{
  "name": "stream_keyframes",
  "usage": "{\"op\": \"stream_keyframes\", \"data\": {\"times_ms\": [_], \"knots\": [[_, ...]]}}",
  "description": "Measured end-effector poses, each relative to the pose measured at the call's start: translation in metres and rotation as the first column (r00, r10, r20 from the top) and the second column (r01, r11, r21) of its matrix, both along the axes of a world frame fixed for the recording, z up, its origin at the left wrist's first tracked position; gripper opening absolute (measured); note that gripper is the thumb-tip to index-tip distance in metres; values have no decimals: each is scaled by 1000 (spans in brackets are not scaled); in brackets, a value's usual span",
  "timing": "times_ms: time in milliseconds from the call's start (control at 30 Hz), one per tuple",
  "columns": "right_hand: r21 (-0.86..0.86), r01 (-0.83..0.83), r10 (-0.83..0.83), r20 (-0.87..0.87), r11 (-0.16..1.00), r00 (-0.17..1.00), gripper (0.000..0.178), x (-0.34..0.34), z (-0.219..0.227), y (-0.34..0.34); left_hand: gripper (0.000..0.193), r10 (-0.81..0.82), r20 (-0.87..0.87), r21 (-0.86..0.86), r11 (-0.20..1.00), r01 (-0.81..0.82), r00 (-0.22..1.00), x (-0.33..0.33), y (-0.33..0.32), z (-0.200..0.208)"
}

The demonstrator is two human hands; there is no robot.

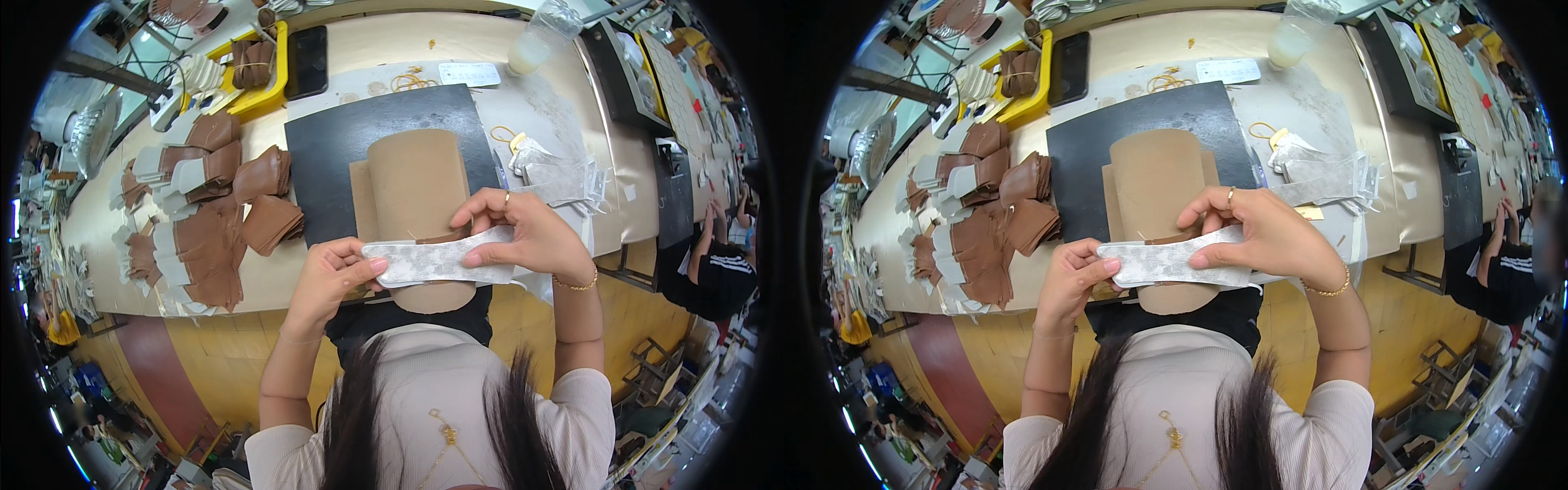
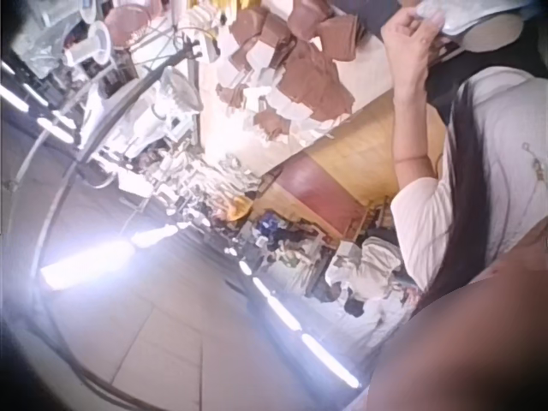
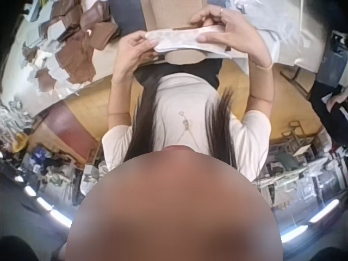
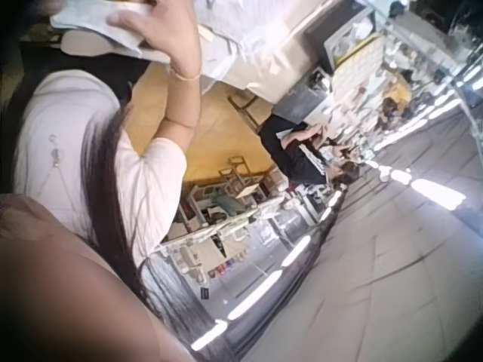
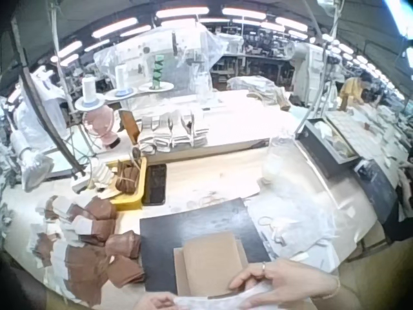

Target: The person marks a small piece of material with a pen, then repeatedly picks up white mask-like pieces and brown fabric pieces, aligns them, and places them on a work surface. The person handles the items one at a time and stacks them on the table.

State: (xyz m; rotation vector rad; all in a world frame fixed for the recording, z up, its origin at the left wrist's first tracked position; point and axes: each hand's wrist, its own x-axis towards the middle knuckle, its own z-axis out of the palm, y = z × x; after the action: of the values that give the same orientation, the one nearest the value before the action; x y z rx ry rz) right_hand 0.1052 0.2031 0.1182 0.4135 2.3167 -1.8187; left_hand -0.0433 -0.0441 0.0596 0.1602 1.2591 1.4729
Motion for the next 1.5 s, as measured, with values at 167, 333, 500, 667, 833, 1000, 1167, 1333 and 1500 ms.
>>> {"op": "stream_keyframes", "data": {"times_ms": [167, 333, 500, 667, 833, 1000, 1167, 1333, 1500], "knots": [[-3, 13, -13, 37, 1000, 999, 43, 1, -6, 1, 11, -5, 13, 37, 999, 5, 1000, -2, 0, -7], [-73, 93, -90, 53, 993, 995, 52, 5, -29, 0, 12, -4, 43, 51, 999, 2, 999, 0, 0, -17], [-189, 218, -227, -30, 958, 973, 74, 10, -72, -6, 13, -7, 53, 71, 997, 3, 999, -3, -1, -27], [-316, 336, -363, -27, 887, 932, 94, 17, -103, -24, 15, 7, 100, 106, 994, -17, 995, -4, -9, -34], [-342, 292, -324, -37, 893, 945, 81, 15, -111, -49, 14, 21, 74, 101, 994, -29, 997, 0, -33, -23], [-166, 539, -553, -57, 826, 831, 53, 5, -80, -35, 15, 157, 63, 136, 977, -164, 986, 14, -37, -11], [635, 320, 83, -520, 703, 850, 70, 11, -12, -70, 12, 253, 1, 159, 955, -250, 967, 21, -32, 1], [706, 16, 335, -356, 708, 872, 85, -9, -22, -123, 12, 203, 14, 138, 969, -203, 979, 11, -28, -11], [599, 29, 299, -440, 800, 847, 85, 11, -51, -100, 14, 126, 111, 176, 974, -144, 986, 3, -28, -28]]}}
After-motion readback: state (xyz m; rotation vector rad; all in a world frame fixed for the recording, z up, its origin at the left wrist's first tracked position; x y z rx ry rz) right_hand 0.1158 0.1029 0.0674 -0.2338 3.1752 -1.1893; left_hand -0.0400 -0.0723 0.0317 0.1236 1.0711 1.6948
